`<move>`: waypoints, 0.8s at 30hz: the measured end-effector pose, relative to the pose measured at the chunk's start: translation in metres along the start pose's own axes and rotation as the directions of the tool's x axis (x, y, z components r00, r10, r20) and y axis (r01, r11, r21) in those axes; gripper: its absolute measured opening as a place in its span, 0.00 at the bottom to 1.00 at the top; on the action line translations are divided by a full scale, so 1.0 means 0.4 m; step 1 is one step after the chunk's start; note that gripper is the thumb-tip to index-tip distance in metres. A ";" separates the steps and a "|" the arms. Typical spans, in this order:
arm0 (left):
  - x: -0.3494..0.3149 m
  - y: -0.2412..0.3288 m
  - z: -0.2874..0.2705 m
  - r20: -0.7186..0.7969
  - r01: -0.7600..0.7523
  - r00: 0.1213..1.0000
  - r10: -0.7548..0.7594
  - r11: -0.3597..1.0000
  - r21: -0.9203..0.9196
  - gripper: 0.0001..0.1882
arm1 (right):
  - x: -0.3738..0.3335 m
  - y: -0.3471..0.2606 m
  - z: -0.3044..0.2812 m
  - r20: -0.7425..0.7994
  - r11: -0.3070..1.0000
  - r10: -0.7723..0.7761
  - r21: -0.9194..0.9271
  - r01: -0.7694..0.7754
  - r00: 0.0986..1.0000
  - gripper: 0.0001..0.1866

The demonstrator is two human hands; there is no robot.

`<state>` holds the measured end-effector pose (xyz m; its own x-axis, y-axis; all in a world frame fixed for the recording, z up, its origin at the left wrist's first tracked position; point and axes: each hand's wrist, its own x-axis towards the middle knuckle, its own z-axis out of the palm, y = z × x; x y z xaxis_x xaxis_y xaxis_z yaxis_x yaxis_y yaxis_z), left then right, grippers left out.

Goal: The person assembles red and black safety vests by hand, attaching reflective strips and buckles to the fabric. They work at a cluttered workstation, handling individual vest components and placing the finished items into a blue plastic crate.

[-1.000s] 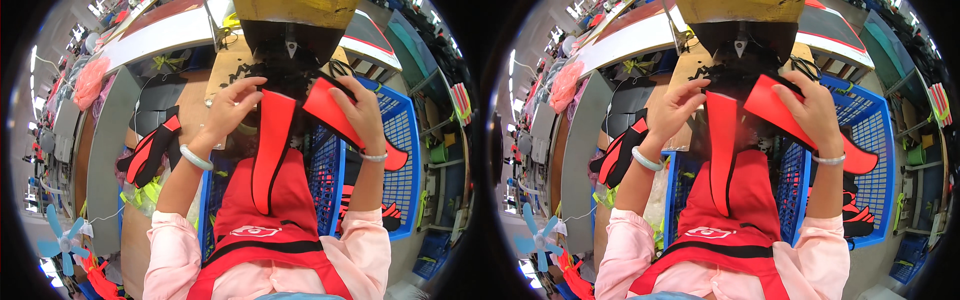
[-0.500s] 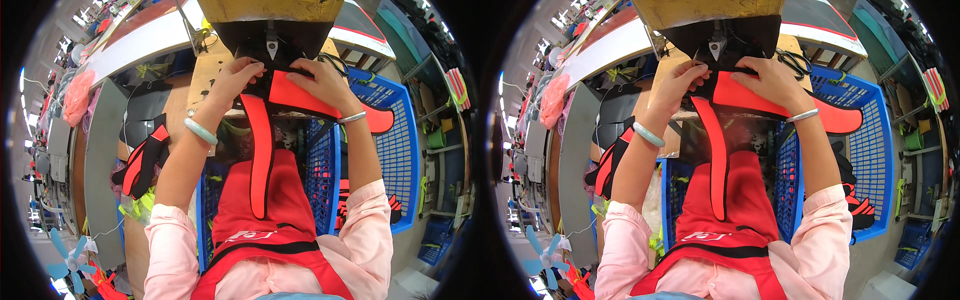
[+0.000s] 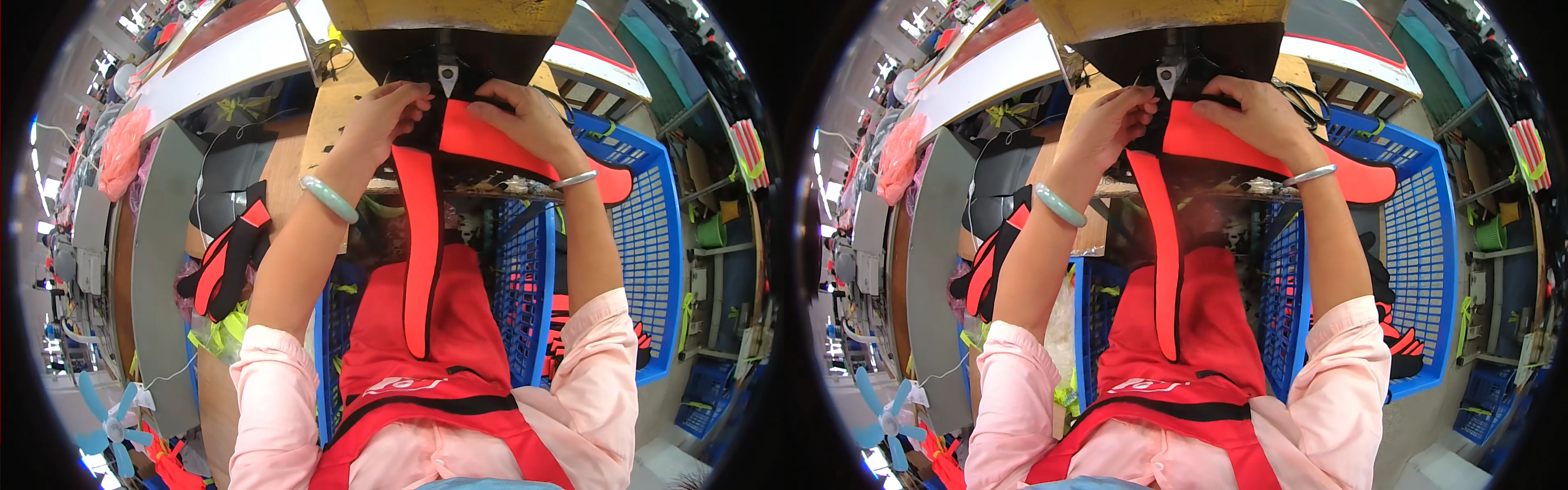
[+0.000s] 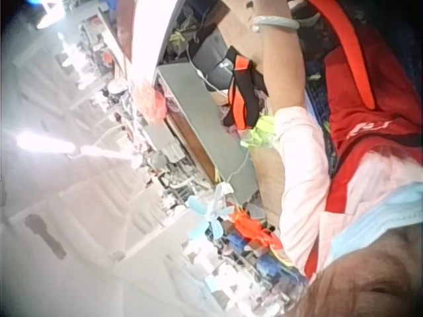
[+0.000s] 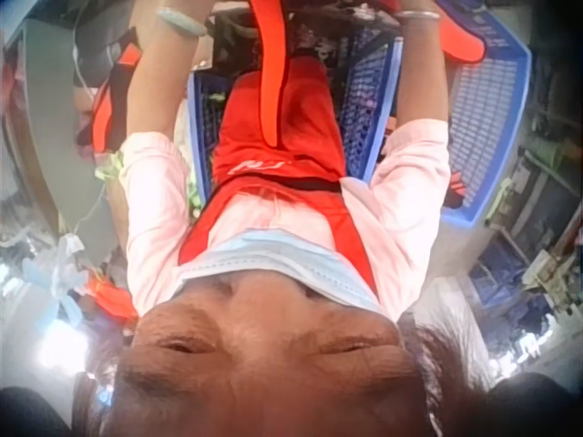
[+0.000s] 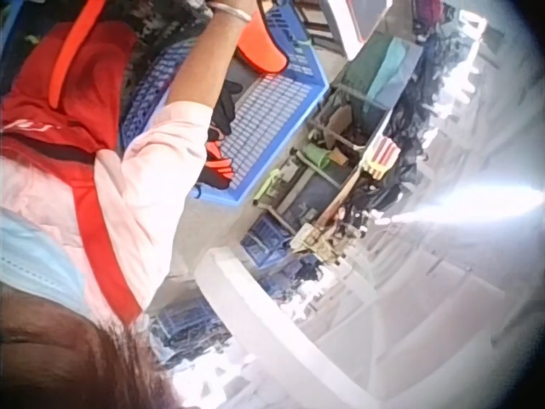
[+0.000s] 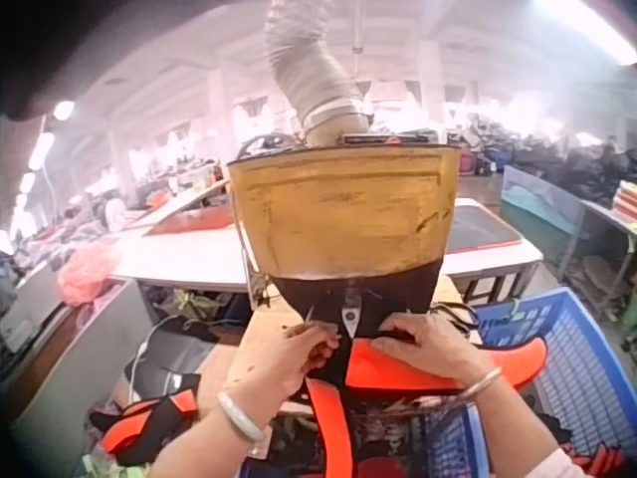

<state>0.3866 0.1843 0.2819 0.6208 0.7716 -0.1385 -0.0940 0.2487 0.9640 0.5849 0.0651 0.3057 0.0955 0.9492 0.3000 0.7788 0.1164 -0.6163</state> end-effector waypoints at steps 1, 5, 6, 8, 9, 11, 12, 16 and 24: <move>0.009 0.000 0.002 0.004 0.008 1.000 -0.008 1.000 -0.026 0.08 | 0.005 0.004 -0.001 -0.002 1.000 0.007 -0.001 -0.007 1.000 0.19; 0.035 -0.009 -0.001 -0.029 0.060 0.998 -0.064 0.992 -0.110 0.08 | 0.019 0.028 0.013 -0.041 1.000 -0.008 -0.027 0.007 0.999 0.19; 0.032 -0.009 -0.003 -0.030 0.059 0.998 -0.064 0.987 -0.147 0.10 | 0.015 0.018 0.010 -0.043 1.000 0.008 -0.027 -0.009 0.999 0.18; 0.012 -0.006 -0.015 -0.034 0.053 0.998 -0.062 0.974 -0.221 0.13 | -0.004 -0.017 0.000 -0.047 0.999 0.038 -0.028 -0.039 0.998 0.18; -0.001 0.005 -0.019 -0.063 0.011 0.998 -0.021 0.987 -0.159 0.15 | -0.010 -0.022 -0.011 -0.034 0.999 0.042 -0.019 -0.043 0.999 0.18; -0.029 0.032 -0.031 -0.104 -0.060 0.993 0.056 0.998 -0.037 0.21 | -0.028 -0.016 -0.032 -0.007 0.998 0.066 -0.009 -0.066 0.998 0.18; -0.042 0.043 -0.045 -0.026 -0.060 0.998 0.064 0.989 0.137 0.31 | -0.042 -0.018 -0.041 -0.021 0.999 0.032 -0.001 -0.032 0.999 0.17; -0.111 0.003 -0.132 0.126 0.076 0.983 -0.135 0.917 0.390 0.41 | -0.105 -0.066 -0.046 -0.085 0.983 -0.141 0.106 0.150 0.986 0.17; -0.278 -0.147 0.024 0.429 0.087 0.870 -0.242 0.933 0.348 0.33 | -0.196 -0.193 -0.094 -0.167 0.900 -0.279 0.298 0.318 0.946 0.11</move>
<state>0.3306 0.0783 0.2427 0.8972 0.3598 -0.2563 0.2378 0.0956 0.9666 0.5404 -0.0292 0.3572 -0.0232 0.8163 0.5772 0.5465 0.4938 -0.6764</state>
